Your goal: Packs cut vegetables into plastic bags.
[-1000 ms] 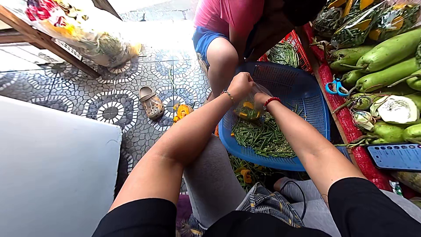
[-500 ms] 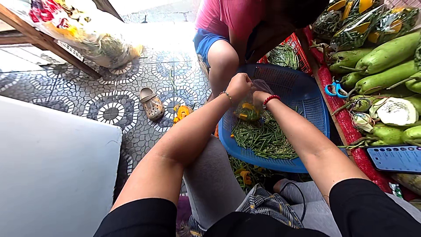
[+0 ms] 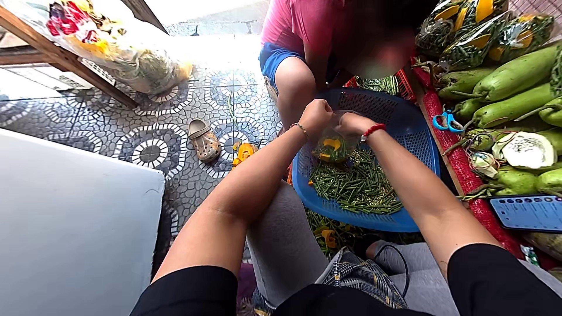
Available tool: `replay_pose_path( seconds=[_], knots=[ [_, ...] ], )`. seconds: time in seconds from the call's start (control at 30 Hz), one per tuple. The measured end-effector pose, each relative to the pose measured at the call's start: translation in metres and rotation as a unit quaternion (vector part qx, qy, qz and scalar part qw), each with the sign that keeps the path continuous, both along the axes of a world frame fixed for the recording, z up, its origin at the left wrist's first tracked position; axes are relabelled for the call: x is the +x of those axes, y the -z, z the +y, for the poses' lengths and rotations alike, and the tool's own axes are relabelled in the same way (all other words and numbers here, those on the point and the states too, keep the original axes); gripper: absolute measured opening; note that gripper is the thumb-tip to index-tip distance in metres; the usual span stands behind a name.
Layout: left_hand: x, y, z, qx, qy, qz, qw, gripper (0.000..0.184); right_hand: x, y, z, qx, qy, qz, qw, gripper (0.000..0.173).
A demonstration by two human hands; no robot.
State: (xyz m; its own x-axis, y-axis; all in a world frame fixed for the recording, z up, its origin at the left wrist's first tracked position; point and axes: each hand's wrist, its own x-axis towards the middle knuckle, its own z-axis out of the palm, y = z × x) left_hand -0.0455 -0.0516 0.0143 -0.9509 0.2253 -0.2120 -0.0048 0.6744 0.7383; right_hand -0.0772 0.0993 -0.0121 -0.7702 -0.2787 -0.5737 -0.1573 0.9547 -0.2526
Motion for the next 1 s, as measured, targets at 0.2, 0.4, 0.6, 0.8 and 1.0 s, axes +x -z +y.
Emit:
replay_pose_path(
  seconds=[0.2, 0.4, 0.6, 0.8, 1.0],
  knots=[
    [-0.003, 0.003, -0.015, -0.023, -0.011, 0.009, 1.000, 0.021, 0.044, -0.008, 0.054, -0.155, -0.142, 0.153, 0.966, 0.053],
    [-0.001, -0.005, -0.006, -0.045, 0.070, 0.048, 0.995, 0.021, 0.051, 0.046, 0.064, -0.161, -0.145, 0.401, 0.890, 0.088],
    [0.005, -0.017, 0.006, -0.154, 0.083, 0.100, 0.979, 0.032, 0.023, 0.026, 0.042, -0.001, -0.087, 0.107, 0.990, 0.016],
    [0.010, 0.035, 0.057, -0.231, 0.234, 0.234, 0.915, 0.108, 0.026, 0.029, 0.043, -0.147, 0.000, 0.133, 0.980, 0.030],
    [-0.008, 0.066, 0.066, -0.246, 0.160, 0.077, 0.953, 0.101, 0.013, 0.033, 0.052, -0.079, -0.090, 0.125, 0.985, 0.018]
  ],
)
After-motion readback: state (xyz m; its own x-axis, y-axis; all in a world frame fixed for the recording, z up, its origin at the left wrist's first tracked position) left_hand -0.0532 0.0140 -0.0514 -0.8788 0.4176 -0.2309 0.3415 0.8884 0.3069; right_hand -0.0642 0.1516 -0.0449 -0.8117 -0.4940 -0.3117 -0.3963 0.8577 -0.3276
